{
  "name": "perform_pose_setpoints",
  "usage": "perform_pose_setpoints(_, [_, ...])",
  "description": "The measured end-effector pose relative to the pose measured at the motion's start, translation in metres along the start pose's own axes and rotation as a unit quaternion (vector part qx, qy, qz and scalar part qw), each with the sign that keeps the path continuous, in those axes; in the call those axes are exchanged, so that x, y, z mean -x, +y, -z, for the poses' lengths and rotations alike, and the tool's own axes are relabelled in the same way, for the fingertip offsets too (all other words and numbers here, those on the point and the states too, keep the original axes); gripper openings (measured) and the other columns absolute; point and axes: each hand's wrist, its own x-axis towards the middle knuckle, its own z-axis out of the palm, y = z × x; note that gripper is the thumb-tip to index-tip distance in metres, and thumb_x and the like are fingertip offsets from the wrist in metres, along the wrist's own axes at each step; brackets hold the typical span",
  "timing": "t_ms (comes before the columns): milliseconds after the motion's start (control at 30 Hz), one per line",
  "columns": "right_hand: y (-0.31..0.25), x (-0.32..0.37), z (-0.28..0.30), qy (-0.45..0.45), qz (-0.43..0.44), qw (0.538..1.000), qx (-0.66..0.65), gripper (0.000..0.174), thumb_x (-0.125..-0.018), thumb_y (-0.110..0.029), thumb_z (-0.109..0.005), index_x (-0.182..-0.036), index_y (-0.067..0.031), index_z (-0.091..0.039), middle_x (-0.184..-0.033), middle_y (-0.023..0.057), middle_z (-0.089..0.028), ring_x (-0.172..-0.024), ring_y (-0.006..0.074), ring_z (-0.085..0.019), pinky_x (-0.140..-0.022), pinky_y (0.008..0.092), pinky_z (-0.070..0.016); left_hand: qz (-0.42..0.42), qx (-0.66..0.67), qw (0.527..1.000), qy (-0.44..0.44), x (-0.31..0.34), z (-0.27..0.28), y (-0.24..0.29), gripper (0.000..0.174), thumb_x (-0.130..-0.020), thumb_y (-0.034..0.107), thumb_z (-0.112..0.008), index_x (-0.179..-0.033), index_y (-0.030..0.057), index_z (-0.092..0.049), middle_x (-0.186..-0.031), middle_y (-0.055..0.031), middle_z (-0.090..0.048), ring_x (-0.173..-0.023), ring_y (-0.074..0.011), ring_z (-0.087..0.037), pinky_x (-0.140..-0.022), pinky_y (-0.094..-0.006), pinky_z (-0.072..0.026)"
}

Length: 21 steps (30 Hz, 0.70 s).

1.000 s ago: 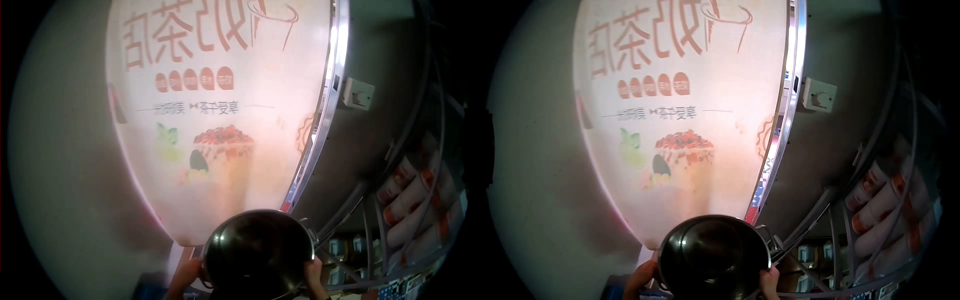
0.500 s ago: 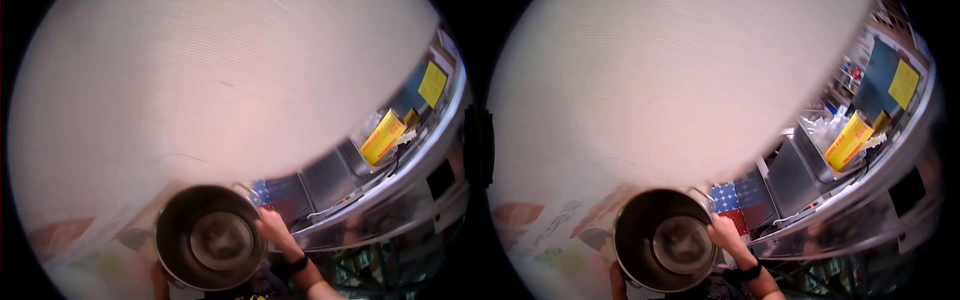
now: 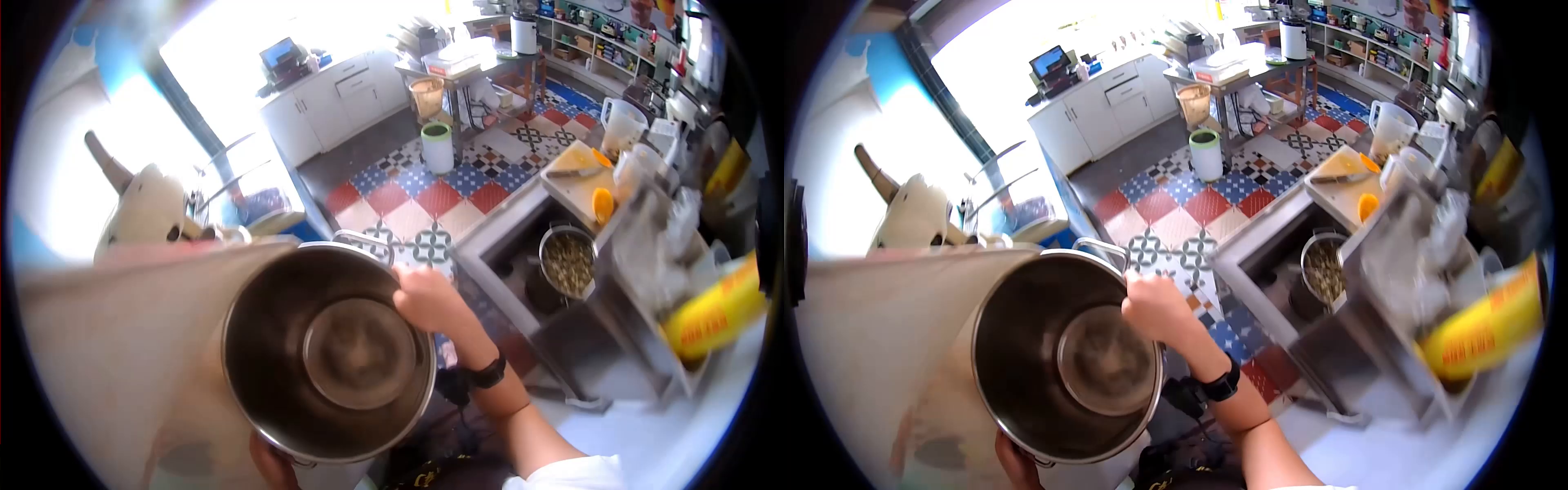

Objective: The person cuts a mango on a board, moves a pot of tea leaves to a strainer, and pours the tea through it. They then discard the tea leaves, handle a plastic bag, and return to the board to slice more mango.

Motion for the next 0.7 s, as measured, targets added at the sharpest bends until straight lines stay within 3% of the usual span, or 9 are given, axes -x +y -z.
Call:
perform_pose_setpoints(100, [0.055, -0.079, 0.006, -0.005, -0.029, 1.000, -0.008, 0.016, -0.069, -0.006, -0.046, -0.080, 0.0062, -0.049, -0.067, 0.0288, -0.057, -0.068, 0.0452, -0.058, -0.068, 0.0501, -0.0474, 0.046, -0.067, 0.996, 0.023, -0.079, -0.060, 0.010, 0.028, -0.094, 0.027, -0.044, -0.088, 0.0042, -0.059, -0.072, 0.0013, -0.054, -0.059, -0.0091, -0.046, -0.056, -0.0254, -0.0393])
perform_pose_setpoints(133, [0.079, -0.105, 0.008, -0.001, -0.040, 0.999, -0.014, 0.016, -0.069, -0.006, -0.046, -0.080, 0.0063, -0.049, -0.067, 0.0289, -0.057, -0.068, 0.0455, -0.058, -0.068, 0.0502, -0.0474, 0.062, -0.045, 0.997, 0.002, -0.103, -0.081, 0.012, 0.031, -0.094, 0.027, -0.044, -0.099, -0.0002, -0.058, -0.087, -0.0042, -0.059, -0.078, -0.0127, -0.055, -0.072, -0.0286, -0.0447])
perform_pose_setpoints(167, [0.099, -0.126, 0.010, 0.000, -0.052, 0.999, -0.018, 0.016, -0.069, -0.006, -0.046, -0.080, 0.0063, -0.049, -0.067, 0.0291, -0.057, -0.068, 0.0457, -0.058, -0.068, 0.0502, -0.0474, 0.081, 0.017, 0.996, -0.017, -0.127, -0.103, 0.016, 0.030, -0.092, 0.022, -0.049, -0.108, -0.0017, -0.055, -0.109, -0.0133, -0.058, -0.104, -0.0229, -0.053, -0.092, -0.0355, -0.0402])
perform_pose_setpoints(233, [0.129, -0.162, 0.016, 0.001, -0.103, 0.994, -0.020, 0.019, -0.070, -0.008, -0.045, -0.082, 0.0058, -0.049, -0.070, 0.0300, -0.057, -0.071, 0.0475, -0.056, -0.069, 0.0511, -0.0461, 0.083, 0.007, 0.996, -0.038, -0.168, -0.142, 0.020, 0.020, -0.092, 0.021, -0.038, -0.091, 0.0078, -0.053, -0.069, 0.0036, -0.050, -0.059, -0.0064, -0.045, -0.048, -0.0226, -0.0350])
perform_pose_setpoints(267, [0.143, -0.180, 0.021, 0.004, -0.122, 0.992, -0.024, 0.020, -0.071, -0.009, -0.045, -0.083, 0.0057, -0.049, -0.070, 0.0303, -0.057, -0.072, 0.0478, -0.056, -0.070, 0.0514, -0.0456, 0.081, 0.028, 0.996, -0.023, -0.192, -0.159, 0.016, 0.019, -0.090, 0.022, -0.038, -0.086, 0.0092, -0.051, -0.067, 0.0028, -0.048, -0.057, -0.0078, -0.043, -0.049, -0.0222, -0.0342])
perform_pose_setpoints(400, [0.200, -0.244, 0.027, 0.006, -0.239, 0.970, -0.034, 0.029, -0.071, -0.013, -0.045, -0.093, 0.0041, -0.055, -0.079, 0.0316, -0.058, -0.078, 0.0478, -0.056, -0.073, 0.0519, -0.0443, 0.149, 0.129, 0.968, -0.157, -0.286, -0.235, 0.023, 0.019, -0.085, 0.020, -0.043, -0.095, 0.0050, -0.048, -0.068, -0.0015, -0.050, -0.057, -0.0091, -0.046, -0.050, -0.0233, -0.0380])
perform_pose_setpoints(433, [0.217, -0.259, 0.024, 0.008, -0.264, 0.964, -0.023, 0.030, -0.071, -0.013, -0.046, -0.094, 0.0036, -0.056, -0.080, 0.0316, -0.058, -0.078, 0.0474, -0.056, -0.074, 0.0513, -0.0448, 0.133, 0.078, 0.975, -0.159, -0.311, -0.263, 0.027, 0.016, -0.085, 0.027, -0.044, -0.082, 0.0108, -0.044, -0.064, 0.0017, -0.044, -0.055, -0.0082, -0.041, -0.048, -0.0218, -0.0314])
perform_pose_setpoints(567, [0.258, -0.325, 0.014, 0.054, -0.351, 0.933, -0.057, 0.038, -0.067, -0.014, -0.048, -0.100, 0.0014, -0.059, -0.081, 0.0278, -0.060, -0.080, 0.0406, -0.061, -0.072, 0.0414, -0.0478, 0.163, 0.052, 0.964, -0.205, -0.419, -0.338, 0.025, 0.018, -0.084, 0.022, -0.052, -0.088, 0.0061, -0.043, -0.061, -0.0016, -0.046, -0.049, -0.0098, -0.045, -0.044, -0.0233, -0.0401])
perform_pose_setpoints(700, [0.281, -0.421, -0.016, 0.076, -0.352, 0.931, 0.056, 0.034, -0.071, -0.015, -0.046, -0.099, 0.0030, -0.056, -0.082, 0.0321, -0.057, -0.085, 0.0463, -0.056, -0.076, 0.0492, -0.0450, 0.158, 0.007, 0.961, -0.225, -0.543, -0.386, 0.010, 0.029, -0.081, 0.022, -0.063, -0.091, 0.0022, -0.044, -0.066, -0.0046, -0.051, -0.050, -0.0096, -0.049, -0.046, -0.0213, -0.0419])
